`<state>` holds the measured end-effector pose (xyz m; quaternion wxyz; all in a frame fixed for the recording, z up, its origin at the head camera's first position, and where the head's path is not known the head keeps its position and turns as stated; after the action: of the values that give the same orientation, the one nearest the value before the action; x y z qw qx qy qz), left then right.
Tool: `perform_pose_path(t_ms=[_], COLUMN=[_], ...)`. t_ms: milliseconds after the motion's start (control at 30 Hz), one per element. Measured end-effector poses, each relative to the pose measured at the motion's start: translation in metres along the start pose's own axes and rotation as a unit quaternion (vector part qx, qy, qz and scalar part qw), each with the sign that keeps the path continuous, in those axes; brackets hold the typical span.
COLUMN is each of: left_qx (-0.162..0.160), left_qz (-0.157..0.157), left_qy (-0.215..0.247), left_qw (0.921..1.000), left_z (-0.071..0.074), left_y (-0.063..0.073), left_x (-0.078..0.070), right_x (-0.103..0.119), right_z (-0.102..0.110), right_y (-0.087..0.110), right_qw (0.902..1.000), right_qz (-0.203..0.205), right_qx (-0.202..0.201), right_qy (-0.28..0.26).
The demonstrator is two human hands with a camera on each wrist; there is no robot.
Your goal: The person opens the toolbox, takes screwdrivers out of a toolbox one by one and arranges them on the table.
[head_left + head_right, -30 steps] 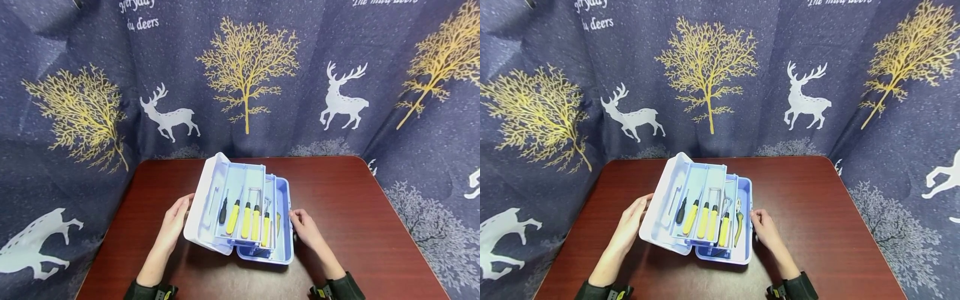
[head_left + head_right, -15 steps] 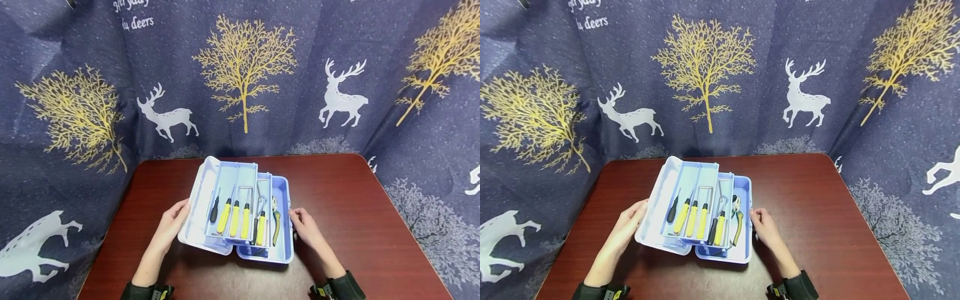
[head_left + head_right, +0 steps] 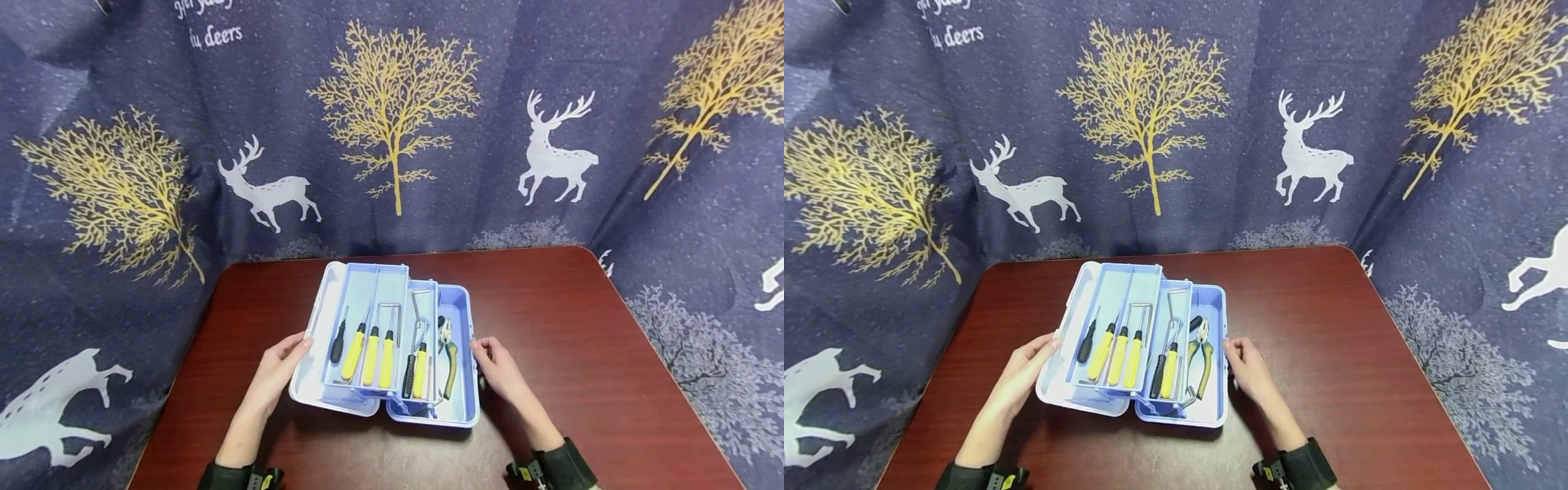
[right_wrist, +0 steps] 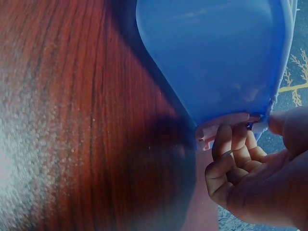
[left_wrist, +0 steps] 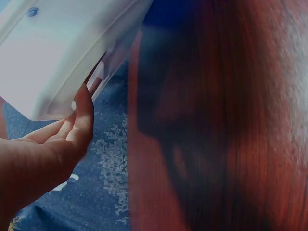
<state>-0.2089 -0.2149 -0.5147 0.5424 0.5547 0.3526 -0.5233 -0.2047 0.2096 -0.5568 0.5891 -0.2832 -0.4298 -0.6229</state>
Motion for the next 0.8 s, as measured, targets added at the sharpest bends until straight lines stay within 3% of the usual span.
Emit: perform_pose_path(t_ms=[333, 800], left_qx=[-0.012, -0.013], left_qz=[-0.039, -0.016], left_qy=[-0.03, -0.105], left_qw=[0.9987, 0.9942], left_z=[0.006, 0.0], left_y=[-0.004, -0.006], left_x=[0.006, 0.022], right_x=[0.001, -0.002], right_z=[0.001, 0.0], right_y=[0.0, 0.002], right_qw=[1.0, 0.9999], right_qz=[-0.004, -0.005], right_qx=[0.003, 0.01], right_qy=[-0.003, -0.009])
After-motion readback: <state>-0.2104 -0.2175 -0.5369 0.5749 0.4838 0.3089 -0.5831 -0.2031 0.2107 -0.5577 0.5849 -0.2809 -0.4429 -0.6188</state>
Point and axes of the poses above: each hand's wrist, its own y-axis away from the middle knuckle, its own z-axis out of the back of the hand, x = y × z, the point moved 6 cm from there along -y, towards the middle knuckle, and after that the axes turned 10 degrees about x, right-handed, at the moved point
